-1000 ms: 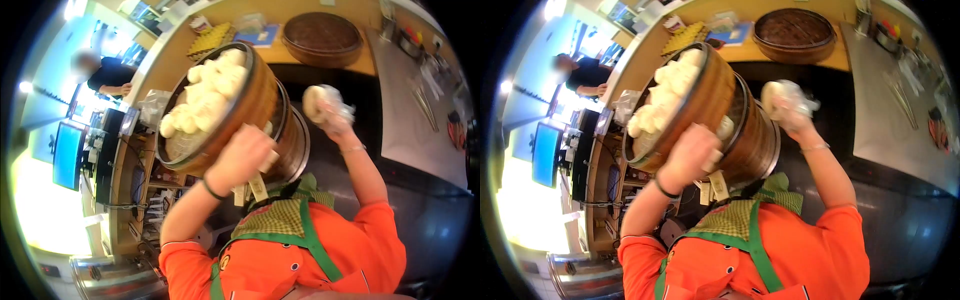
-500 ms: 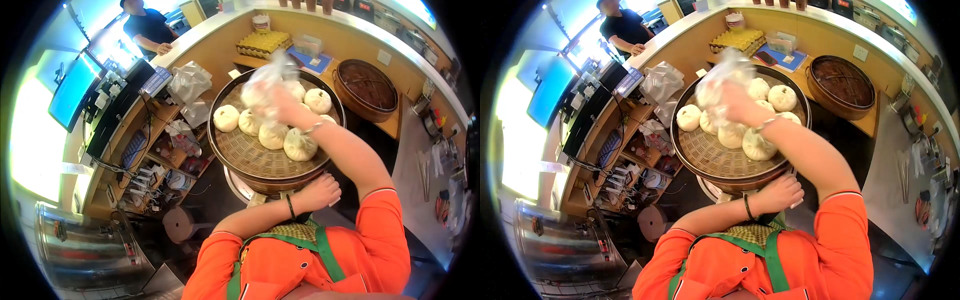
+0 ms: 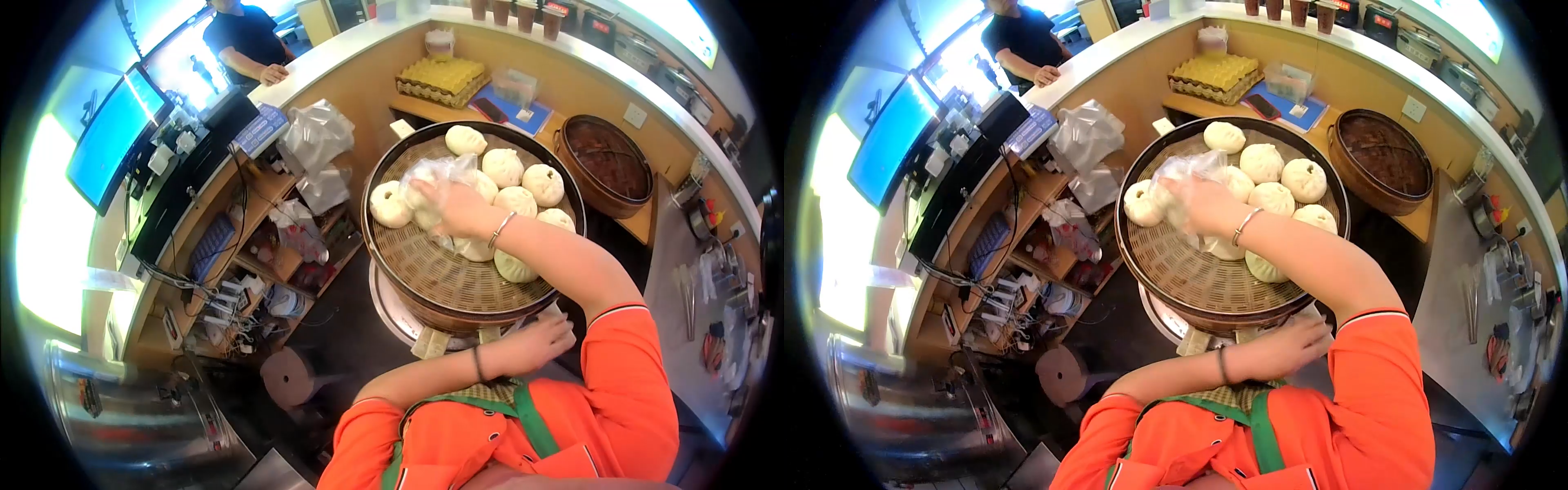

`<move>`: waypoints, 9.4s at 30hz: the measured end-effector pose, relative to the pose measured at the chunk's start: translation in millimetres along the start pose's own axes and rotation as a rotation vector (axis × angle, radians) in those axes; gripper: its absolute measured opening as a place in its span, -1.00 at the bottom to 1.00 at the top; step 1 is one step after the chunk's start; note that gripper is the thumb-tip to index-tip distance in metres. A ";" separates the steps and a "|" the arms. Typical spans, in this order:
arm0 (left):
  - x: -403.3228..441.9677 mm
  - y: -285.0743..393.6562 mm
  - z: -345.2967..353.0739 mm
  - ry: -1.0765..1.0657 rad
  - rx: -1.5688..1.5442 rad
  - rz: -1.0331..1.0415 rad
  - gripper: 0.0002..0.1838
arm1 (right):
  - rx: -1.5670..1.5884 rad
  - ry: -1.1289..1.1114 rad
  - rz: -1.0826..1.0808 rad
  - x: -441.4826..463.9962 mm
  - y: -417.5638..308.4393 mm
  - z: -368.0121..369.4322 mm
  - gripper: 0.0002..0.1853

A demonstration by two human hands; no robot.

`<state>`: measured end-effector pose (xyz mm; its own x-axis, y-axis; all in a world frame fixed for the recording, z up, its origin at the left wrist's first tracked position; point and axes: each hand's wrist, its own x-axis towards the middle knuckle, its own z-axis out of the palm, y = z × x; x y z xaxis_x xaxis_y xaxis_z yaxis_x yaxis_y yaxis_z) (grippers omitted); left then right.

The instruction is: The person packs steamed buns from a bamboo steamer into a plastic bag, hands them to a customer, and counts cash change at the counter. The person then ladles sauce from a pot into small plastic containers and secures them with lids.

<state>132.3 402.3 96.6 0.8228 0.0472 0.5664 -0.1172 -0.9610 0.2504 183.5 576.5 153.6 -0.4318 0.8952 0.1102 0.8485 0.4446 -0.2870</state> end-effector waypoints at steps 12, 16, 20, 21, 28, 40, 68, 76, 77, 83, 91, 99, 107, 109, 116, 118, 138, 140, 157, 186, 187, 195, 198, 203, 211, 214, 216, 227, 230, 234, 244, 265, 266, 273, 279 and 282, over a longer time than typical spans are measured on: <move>11.1 -205.3 -161.1 -0.117 0.161 -0.801 -0.73 | 0.035 0.053 0.008 6.2 15.9 10.6 -0.37; -30.2 -229.8 -220.6 -0.278 -0.306 -0.880 -0.61 | 0.414 0.179 0.182 5.4 16.2 -16.1 -0.16; -19.8 -249.4 -218.5 -0.113 0.046 -0.323 -0.31 | 1.103 0.174 0.309 13.9 57.2 -25.1 -0.07; -5.2 -254.7 -222.1 -0.070 -0.250 -0.330 -0.26 | 1.479 0.096 0.328 9.0 44.6 -39.4 -0.11; 20.0 -285.9 -200.5 -0.201 -1.423 -0.732 -0.49 | 1.758 0.009 0.266 -28.3 69.1 -37.6 -0.34; -8.9 -244.5 -185.5 0.211 -0.298 -0.846 -0.84 | 1.831 1.024 0.694 -22.7 58.3 -51.6 -0.48; 87.4 -340.5 -362.6 0.662 0.363 -0.425 -0.81 | 1.352 1.171 0.631 -31.8 -46.6 -58.1 -0.36; -38.4 -570.2 -509.4 0.783 0.717 -0.686 -0.78 | 0.994 1.446 0.866 -56.0 -76.5 -53.1 -0.42; -62.9 -592.6 -507.0 0.867 0.736 -0.746 -0.80 | 0.989 1.476 0.890 -59.1 -79.9 -47.9 -0.42; -170.9 -676.6 -517.7 0.920 0.896 -0.947 -0.89 | 1.001 1.547 1.073 -77.9 -91.8 -12.5 -0.44; -182.7 -675.7 -548.0 0.894 0.393 -1.294 -0.83 | 1.102 1.558 1.047 -72.6 -98.0 0.0 -0.46; -216.3 -729.2 -565.7 0.016 0.872 -0.770 -0.72 | 1.113 1.591 1.050 -89.4 -118.5 2.5 -0.48; -179.8 -696.1 -539.6 0.647 -0.090 -0.667 -0.83 | 1.051 1.750 1.103 -130.7 -148.6 -9.7 -0.65; -160.0 -677.0 -518.6 0.541 0.178 -0.749 -0.78 | 1.002 1.753 1.137 -152.2 -148.7 -11.8 -0.75; -97.9 -439.6 -393.2 0.588 -0.058 -0.754 -0.69 | 0.928 1.410 1.100 -260.5 -97.8 25.7 -0.85; -91.6 -341.1 -356.2 0.688 -0.011 -0.640 -0.72 | 0.639 1.235 1.151 -285.0 -81.0 36.6 -0.77; -144.8 14.0 -10.2 -0.078 -1.213 -1.186 -0.56 | 0.749 0.828 1.263 -470.3 64.0 113.5 -0.71; -119.7 29.9 5.4 0.164 -1.504 -1.443 -0.56 | 0.842 0.807 1.139 -464.7 113.8 122.4 -0.72; -94.8 44.7 79.9 0.996 -1.298 -1.474 -0.72 | 1.276 0.454 0.883 -346.2 199.4 82.9 -0.75; -80.3 41.8 110.4 0.336 -0.990 -1.105 -0.53 | 1.703 0.064 0.653 -321.7 69.3 21.0 -0.64; -80.9 41.9 96.1 0.155 -1.269 -1.258 -0.52 | 1.650 0.157 0.667 -326.0 71.3 22.1 -0.64; -68.3 28.7 83.3 0.030 -1.372 -1.296 -0.45 | 0.052 0.093 0.722 -317.1 56.4 -16.6 -0.58; -87.2 11.8 23.8 -0.378 -1.148 -1.059 -0.55 | -0.073 0.041 0.783 -316.4 63.5 -12.2 -0.62; -149.9 -75.3 -132.3 0.138 -1.129 -1.366 -0.70 | -0.151 0.086 0.772 -317.5 69.6 -8.7 -0.63; -120.9 -317.2 -128.7 0.835 -1.242 -1.282 -0.56 | -0.230 0.172 0.800 -302.3 65.4 1.3 -0.66; -106.0 -371.3 -111.8 0.684 -1.505 -1.293 -0.71 | -0.249 0.196 0.823 -298.7 61.0 3.0 -0.68; -100.9 -391.6 -98.5 0.705 -1.546 -1.120 -0.72 | -0.238 0.176 0.896 -297.5 58.3 -2.0 -0.71; -98.2 -298.8 -268.5 0.610 -1.236 -1.140 -0.66 | -0.333 0.412 0.510 -182.7 53.6 -150.5 -0.72; -113.4 -262.6 -307.9 0.673 -1.141 -1.157 -0.65 | -0.275 0.545 0.336 -141.9 40.6 -182.1 -0.73; -137.4 -229.6 -337.5 0.748 -1.067 -1.185 -0.65 | -0.221 0.455 0.280 -102.1 33.6 -203.3 -0.74; -162.0 -214.6 -351.1 0.772 -1.057 -1.197 -0.63 | -0.250 0.406 0.201 -114.8 1.2 -216.2 -0.78; -106.0 -342.1 -196.3 0.483 -1.545 -1.193 -0.60 | -0.385 0.385 0.703 -287.0 34.8 -22.1 -0.73; -104.1 -349.9 -178.2 0.476 -1.587 -1.209 -0.60 | -0.357 0.382 0.733 -293.6 37.1 -14.4 -0.72; -100.8 -425.2 -112.4 0.470 -1.596 -1.161 -0.58 | -0.250 0.368 0.853 -306.5 55.7 16.6 -0.74; -61.4 -371.2 -119.1 0.510 -1.381 -1.287 -0.59 | -0.253 0.328 0.908 -285.7 45.2 3.0 -0.70; -45.7 -335.2 -132.8 0.541 -1.438 -1.345 -0.58 | -0.258 0.394 0.926 -283.7 43.8 13.7 -0.65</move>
<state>60.1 758.5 91.0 0.5641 0.7182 -0.4074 -0.1892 0.5927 0.7829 339.0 341.6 96.7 0.5139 0.8153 0.2668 0.8566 -0.4712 -0.2101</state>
